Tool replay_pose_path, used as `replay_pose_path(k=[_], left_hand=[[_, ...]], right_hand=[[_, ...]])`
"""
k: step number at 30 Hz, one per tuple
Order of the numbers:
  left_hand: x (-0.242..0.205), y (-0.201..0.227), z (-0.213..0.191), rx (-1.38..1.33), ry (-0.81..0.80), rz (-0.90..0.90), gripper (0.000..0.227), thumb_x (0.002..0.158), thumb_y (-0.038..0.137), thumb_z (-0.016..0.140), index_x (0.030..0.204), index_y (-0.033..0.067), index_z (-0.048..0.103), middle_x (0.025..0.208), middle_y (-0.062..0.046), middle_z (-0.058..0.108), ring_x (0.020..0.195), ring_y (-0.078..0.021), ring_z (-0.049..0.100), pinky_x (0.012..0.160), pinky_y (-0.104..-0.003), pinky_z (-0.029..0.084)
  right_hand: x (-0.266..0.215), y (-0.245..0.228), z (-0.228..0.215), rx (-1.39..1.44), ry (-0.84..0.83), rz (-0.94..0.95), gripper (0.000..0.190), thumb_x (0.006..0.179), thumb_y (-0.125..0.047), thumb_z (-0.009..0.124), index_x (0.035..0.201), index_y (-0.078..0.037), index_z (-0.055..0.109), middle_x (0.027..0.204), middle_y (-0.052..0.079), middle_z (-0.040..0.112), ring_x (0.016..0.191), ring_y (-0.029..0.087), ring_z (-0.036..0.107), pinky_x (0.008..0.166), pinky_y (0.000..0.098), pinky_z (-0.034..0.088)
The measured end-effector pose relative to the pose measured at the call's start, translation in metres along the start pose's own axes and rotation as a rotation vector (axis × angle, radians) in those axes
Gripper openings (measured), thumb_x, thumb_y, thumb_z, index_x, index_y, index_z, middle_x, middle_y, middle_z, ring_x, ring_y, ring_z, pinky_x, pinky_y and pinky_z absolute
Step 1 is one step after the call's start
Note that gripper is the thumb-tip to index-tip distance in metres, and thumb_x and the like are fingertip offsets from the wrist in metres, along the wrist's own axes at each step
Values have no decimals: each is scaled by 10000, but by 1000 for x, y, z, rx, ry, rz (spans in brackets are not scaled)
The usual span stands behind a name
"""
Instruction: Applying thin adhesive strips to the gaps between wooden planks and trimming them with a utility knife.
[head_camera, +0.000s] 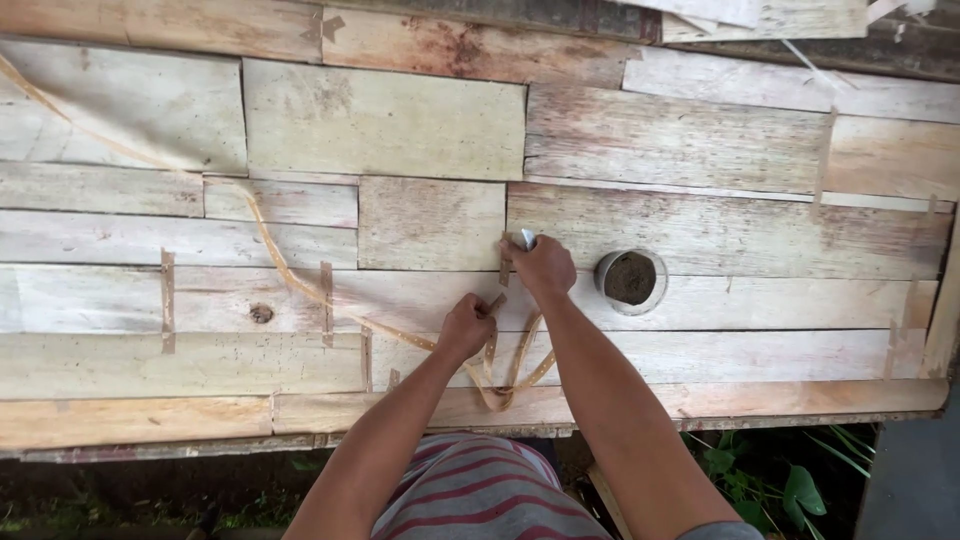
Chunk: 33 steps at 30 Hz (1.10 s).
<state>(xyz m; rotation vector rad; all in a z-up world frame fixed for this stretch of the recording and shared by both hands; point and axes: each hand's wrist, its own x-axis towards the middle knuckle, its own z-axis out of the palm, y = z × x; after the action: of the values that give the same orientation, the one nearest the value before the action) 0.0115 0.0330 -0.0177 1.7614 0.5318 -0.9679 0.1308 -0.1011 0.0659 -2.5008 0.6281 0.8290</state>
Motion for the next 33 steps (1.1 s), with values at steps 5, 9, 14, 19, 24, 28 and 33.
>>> replay_pose_path(k=[5,9,14,19,24,28,33], left_hand=[[-3,-5,5,-72,20,34,350,881,275,605,1198,140,666,994,-73,767,1001,-296,732,872,-425,564],[-31,10,-1,-279,100,153,313,952,216,631,1248,115,620,936,-58,765,790,-171,722,815,-368,550],[-33,11,11,-419,182,360,290,949,129,662,1236,136,623,877,-41,764,791,-129,700,786,-310,552],[-44,23,29,-449,141,522,338,960,85,663,1290,109,595,892,-99,755,834,-172,665,777,-325,567],[-55,29,49,-236,155,573,452,1001,180,640,1434,185,512,925,-80,761,848,-184,674,757,-327,605],[-74,46,67,93,225,672,515,1017,287,622,1501,209,466,1007,-104,767,995,-299,704,896,-469,586],[-94,96,102,73,187,528,675,1036,335,492,1629,188,205,1434,-207,616,1154,-363,690,998,-552,518]], right_hand=[[44,67,37,211,-51,-112,464,938,-562,674,969,-101,703,793,126,698,754,328,714,625,457,542],[-19,75,26,708,-154,-32,262,929,-309,712,1036,-71,683,760,108,663,544,172,605,464,290,489],[-84,106,46,897,-234,-82,364,981,-338,712,1134,-8,682,977,165,700,754,228,660,529,274,499],[-122,131,60,1000,-179,-87,318,961,-243,732,1078,46,671,875,152,681,694,204,652,485,253,471],[-117,175,68,1091,-116,-111,214,970,-178,729,970,25,661,692,90,581,565,131,555,463,237,427],[-127,187,37,1044,-107,-109,214,975,-187,716,942,19,667,651,61,531,552,117,525,464,243,430],[-111,220,15,1026,-38,-141,180,945,-180,739,870,-31,672,595,47,504,532,129,516,474,249,428]])
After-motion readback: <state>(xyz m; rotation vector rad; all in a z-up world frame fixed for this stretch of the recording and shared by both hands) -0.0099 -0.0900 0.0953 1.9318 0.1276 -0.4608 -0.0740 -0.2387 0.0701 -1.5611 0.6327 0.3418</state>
